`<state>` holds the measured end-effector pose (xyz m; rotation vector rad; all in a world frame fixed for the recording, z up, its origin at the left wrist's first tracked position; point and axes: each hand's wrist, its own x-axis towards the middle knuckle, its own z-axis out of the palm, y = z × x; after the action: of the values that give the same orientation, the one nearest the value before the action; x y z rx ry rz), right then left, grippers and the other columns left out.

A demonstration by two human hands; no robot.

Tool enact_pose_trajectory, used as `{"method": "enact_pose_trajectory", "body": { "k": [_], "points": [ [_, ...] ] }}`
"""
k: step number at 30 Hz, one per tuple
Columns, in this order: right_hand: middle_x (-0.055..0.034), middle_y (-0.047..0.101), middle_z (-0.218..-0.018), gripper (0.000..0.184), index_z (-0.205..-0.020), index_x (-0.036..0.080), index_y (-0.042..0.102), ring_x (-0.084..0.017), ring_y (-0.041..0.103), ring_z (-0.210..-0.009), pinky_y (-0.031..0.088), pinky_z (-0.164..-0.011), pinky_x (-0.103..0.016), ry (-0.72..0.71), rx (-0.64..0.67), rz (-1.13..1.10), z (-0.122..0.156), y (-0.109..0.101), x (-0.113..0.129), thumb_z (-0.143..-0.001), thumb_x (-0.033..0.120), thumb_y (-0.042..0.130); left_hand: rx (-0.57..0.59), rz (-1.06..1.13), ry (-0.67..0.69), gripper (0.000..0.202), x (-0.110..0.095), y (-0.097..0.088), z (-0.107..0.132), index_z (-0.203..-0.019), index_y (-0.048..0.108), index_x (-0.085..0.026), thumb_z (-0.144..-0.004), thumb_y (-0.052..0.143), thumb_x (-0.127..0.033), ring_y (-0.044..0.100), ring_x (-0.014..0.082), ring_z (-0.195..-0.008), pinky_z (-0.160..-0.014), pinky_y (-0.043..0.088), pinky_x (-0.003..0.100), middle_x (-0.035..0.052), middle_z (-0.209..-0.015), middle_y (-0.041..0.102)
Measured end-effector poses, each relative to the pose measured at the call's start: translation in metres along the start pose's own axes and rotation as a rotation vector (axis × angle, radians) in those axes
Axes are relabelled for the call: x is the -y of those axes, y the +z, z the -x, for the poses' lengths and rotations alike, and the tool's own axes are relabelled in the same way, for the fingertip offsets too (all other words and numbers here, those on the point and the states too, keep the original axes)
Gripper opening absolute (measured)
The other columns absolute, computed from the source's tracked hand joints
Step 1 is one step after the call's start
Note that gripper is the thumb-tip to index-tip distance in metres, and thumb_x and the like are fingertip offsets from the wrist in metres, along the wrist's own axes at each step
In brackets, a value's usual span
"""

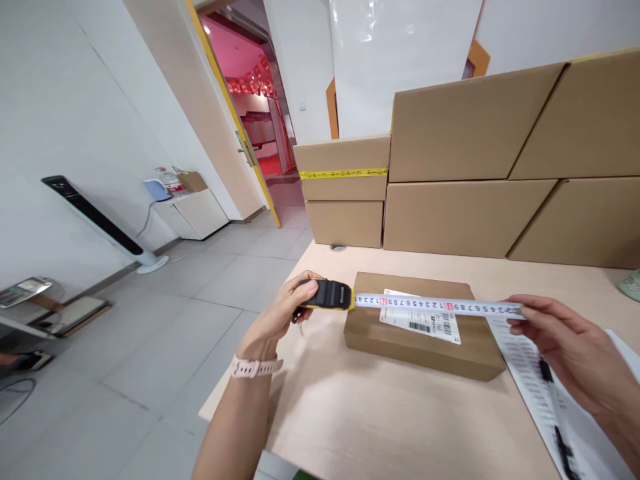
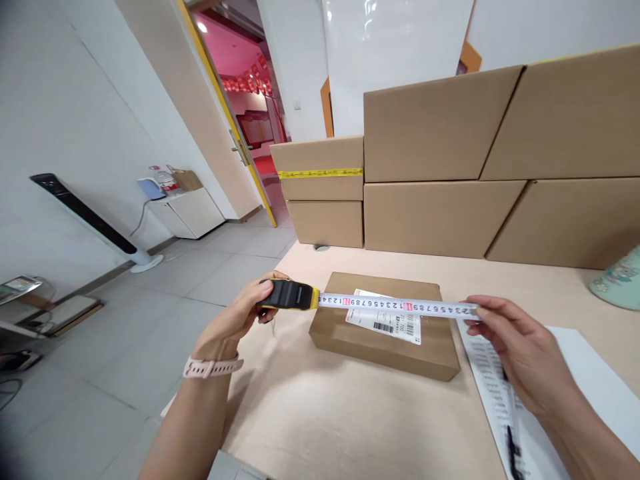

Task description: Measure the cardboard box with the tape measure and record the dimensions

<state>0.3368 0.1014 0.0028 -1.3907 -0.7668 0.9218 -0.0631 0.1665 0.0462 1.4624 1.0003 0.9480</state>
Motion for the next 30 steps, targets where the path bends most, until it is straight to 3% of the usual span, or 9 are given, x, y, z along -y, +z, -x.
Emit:
{"method": "enact_pose_trajectory", "body": {
  "k": [4,7,9,10,12,17,19,24,30],
  "points": [
    [-0.002,0.069,-0.087,0.023,-0.088,0.026,0.075,-0.01,0.056,-0.058,0.05,-0.051,-0.019,-0.332,-0.187,-0.062,0.004,-0.02,0.037,-0.066,0.031,0.077,0.129,0.094,-0.04,0.065,-0.002,0.036,0.038,-0.117,0.056,-0.02,-0.071,0.067,-0.064,0.047,0.0069,-0.054,-0.043,0.037,0.018,0.002,-0.088,0.059],
    [-0.0056,0.071,-0.092,0.017,-0.092,0.026,0.074,-0.014,0.06,-0.066,0.05,-0.056,-0.026,-0.485,-0.203,0.049,0.004,-0.028,0.056,-0.076,0.032,0.071,0.422,0.434,-0.272,0.08,0.011,0.075,0.073,-0.134,0.051,-0.021,-0.066,0.074,-0.057,0.059,0.0119,-0.069,-0.052,0.046,0.02,0.0101,-0.114,0.062],
    [-0.0068,0.071,-0.099,0.02,-0.094,0.027,0.073,-0.016,0.06,-0.073,0.05,-0.062,-0.03,-0.498,-0.126,0.203,0.004,-0.025,0.061,-0.08,0.04,0.068,0.568,0.647,-0.417,0.087,0.021,0.102,0.091,-0.127,0.059,-0.016,-0.053,0.083,-0.055,0.063,0.0187,-0.089,-0.08,0.051,0.027,0.0092,-0.109,0.067],
    [-0.007,0.071,-0.103,0.023,-0.095,0.027,0.073,-0.017,0.059,-0.075,0.049,-0.063,-0.031,-0.49,-0.068,0.284,0.003,-0.02,0.062,-0.08,0.044,0.066,0.619,0.648,-0.475,0.078,0.026,0.116,0.097,-0.124,0.062,-0.017,-0.057,0.083,-0.051,0.062,0.0213,-0.099,-0.092,0.046,0.03,0.0078,-0.109,0.067],
    [-0.0077,0.07,-0.106,0.031,-0.096,0.026,0.072,-0.018,0.056,-0.075,0.048,-0.063,-0.031,-0.436,0.062,0.402,0.001,-0.007,0.06,-0.081,0.052,0.062,0.644,0.624,-0.472,0.065,0.034,0.144,0.102,-0.119,0.066,-0.019,-0.06,0.084,-0.041,0.059,0.0261,-0.11,-0.102,0.04,0.037,0.0065,-0.106,0.069],
    [-0.0092,0.07,-0.11,0.037,-0.099,0.024,0.069,-0.024,0.06,-0.096,0.049,-0.077,-0.033,-0.327,0.384,0.386,-0.015,0.039,0.045,-0.082,0.055,0.06,0.489,0.69,-0.367,0.057,0.051,0.198,0.092,-0.123,0.059,-0.02,-0.079,0.064,-0.057,0.065,0.0272,-0.096,-0.083,0.051,0.045,0.009,-0.101,0.069],
    [-0.0085,0.071,-0.109,0.036,-0.1,0.023,0.068,-0.023,0.061,-0.095,0.049,-0.076,-0.032,-0.341,0.503,0.391,-0.024,0.058,0.038,-0.084,0.054,0.057,0.472,0.715,-0.375,0.06,0.052,0.201,0.091,-0.126,0.055,-0.017,-0.082,0.061,-0.057,0.067,0.0252,-0.089,-0.079,0.052,0.042,0.0095,-0.097,0.069],
    [-0.0078,0.07,-0.108,0.037,-0.109,0.021,0.064,-0.011,0.051,-0.054,0.038,-0.045,-0.025,-0.242,0.68,0.467,-0.052,0.094,0.017,-0.087,0.048,0.05,0.431,0.791,-0.44,0.077,0.031,0.18,0.1,-0.137,0.039,-0.025,-0.071,0.077,-0.034,0.068,0.0199,-0.083,-0.083,0.047,0.035,0.0043,-0.09,0.07],
    [-0.0054,0.073,-0.09,0.029,-0.092,0.019,0.071,-0.016,0.06,-0.065,0.046,-0.059,-0.029,-0.294,0.631,0.51,-0.081,0.11,-0.004,-0.079,0.04,0.056,0.366,0.868,-0.449,0.065,0.013,0.179,0.085,-0.122,0.043,-0.019,-0.07,0.077,-0.036,0.068,0.0233,-0.084,-0.078,0.049,0.036,0.0085,-0.09,0.069]
  ]
}}
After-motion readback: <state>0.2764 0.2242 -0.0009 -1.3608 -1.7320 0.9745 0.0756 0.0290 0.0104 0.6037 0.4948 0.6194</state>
